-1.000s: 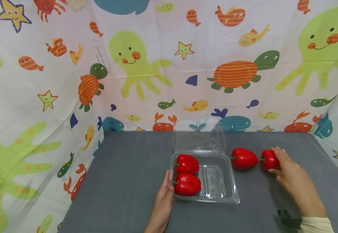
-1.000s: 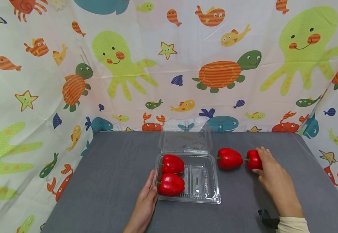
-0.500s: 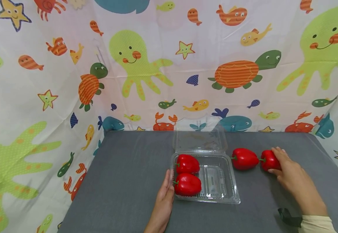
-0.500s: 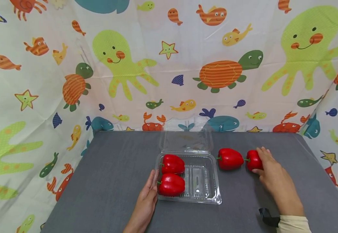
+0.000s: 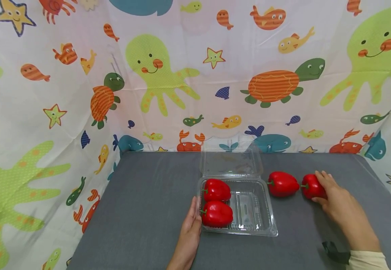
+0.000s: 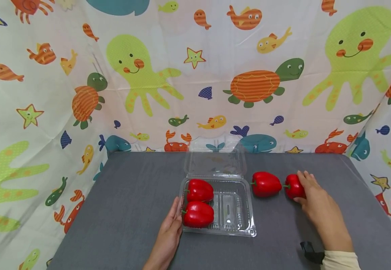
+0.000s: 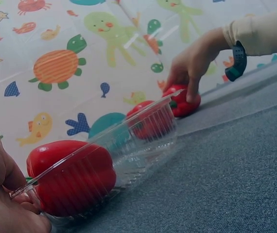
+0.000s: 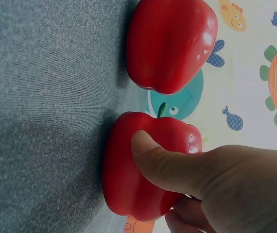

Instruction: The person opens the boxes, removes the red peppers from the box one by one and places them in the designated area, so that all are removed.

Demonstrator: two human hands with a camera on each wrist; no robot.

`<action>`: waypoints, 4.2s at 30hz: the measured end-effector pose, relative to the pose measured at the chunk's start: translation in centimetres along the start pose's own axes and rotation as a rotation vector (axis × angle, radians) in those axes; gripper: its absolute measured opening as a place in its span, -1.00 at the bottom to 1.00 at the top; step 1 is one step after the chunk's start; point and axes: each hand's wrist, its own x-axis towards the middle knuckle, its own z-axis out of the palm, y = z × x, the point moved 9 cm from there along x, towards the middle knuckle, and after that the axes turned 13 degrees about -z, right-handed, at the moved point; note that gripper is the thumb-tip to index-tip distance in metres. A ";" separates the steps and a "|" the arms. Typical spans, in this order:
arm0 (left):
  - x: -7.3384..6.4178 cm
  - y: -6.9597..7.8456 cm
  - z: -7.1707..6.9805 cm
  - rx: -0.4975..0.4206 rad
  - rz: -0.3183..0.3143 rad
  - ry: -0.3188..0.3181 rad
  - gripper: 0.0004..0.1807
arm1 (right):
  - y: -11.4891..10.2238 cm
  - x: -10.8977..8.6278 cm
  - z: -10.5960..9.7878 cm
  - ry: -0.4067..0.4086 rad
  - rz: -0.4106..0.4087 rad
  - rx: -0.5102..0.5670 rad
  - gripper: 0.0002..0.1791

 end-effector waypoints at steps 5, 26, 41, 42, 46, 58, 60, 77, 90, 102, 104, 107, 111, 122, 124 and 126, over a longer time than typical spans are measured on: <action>-0.1 0.0 0.0 -0.003 0.009 -0.002 -0.30 | -0.2 -0.2 -0.1 0.004 -0.001 0.014 0.16; 0.1 0.1 0.0 -0.002 -0.005 0.001 -0.29 | -8.9 0.1 -2.8 0.062 -0.116 0.026 0.08; 0.0 0.1 0.2 0.001 -0.013 0.000 -0.29 | -18.1 1.5 1.0 0.027 -0.350 0.110 0.01; 0.0 0.1 0.2 0.001 -0.013 0.001 -0.29 | -18.7 1.5 1.3 0.022 -0.366 0.116 0.01; 0.0 0.2 0.2 -0.006 -0.009 0.004 -0.29 | -20.8 1.5 2.7 -0.004 -0.409 0.141 0.01; -0.2 0.1 0.4 -0.020 0.012 -0.004 -0.31 | -23.3 0.4 5.8 -0.084 -0.407 0.187 0.07; -0.2 0.1 0.4 -0.018 0.012 -0.003 -0.31 | -23.6 0.4 6.0 -0.081 -0.409 0.190 0.07; -0.2 -0.2 0.3 0.002 -0.016 0.001 -0.29 | -25.2 0.3 7.9 -0.102 -0.397 0.210 0.09; -0.1 -0.5 0.2 -0.002 -0.036 0.017 -0.29 | -26.0 0.3 9.6 -0.125 -0.379 0.206 0.08; -0.2 -0.1 0.4 -0.011 -0.006 0.003 -0.28 | -26.8 0.7 9.2 -0.107 -0.379 0.167 0.01; -0.2 -0.2 0.4 -0.007 -0.006 0.002 -0.28 | -26.9 0.8 9.1 -0.098 -0.382 0.160 0.00; -0.2 -0.3 0.3 -0.008 -0.010 0.001 -0.28 | -27.0 0.8 9.1 -0.091 -0.380 0.150 0.01; -0.1 -0.3 0.3 -0.012 -0.011 -0.003 -0.29 | -27.0 0.8 9.1 -0.086 -0.373 0.148 0.00; -0.2 -0.2 0.3 -0.024 -0.010 -0.007 -0.29 | -27.3 0.7 9.0 -0.049 -0.405 0.152 -0.07; -0.2 -0.2 0.3 -0.026 -0.011 -0.007 -0.29 | -27.3 0.7 9.0 -0.048 -0.409 0.157 -0.08; -0.2 -0.2 0.4 -0.029 -0.009 -0.010 -0.29 | -27.2 0.7 9.0 -0.048 -0.409 0.164 -0.09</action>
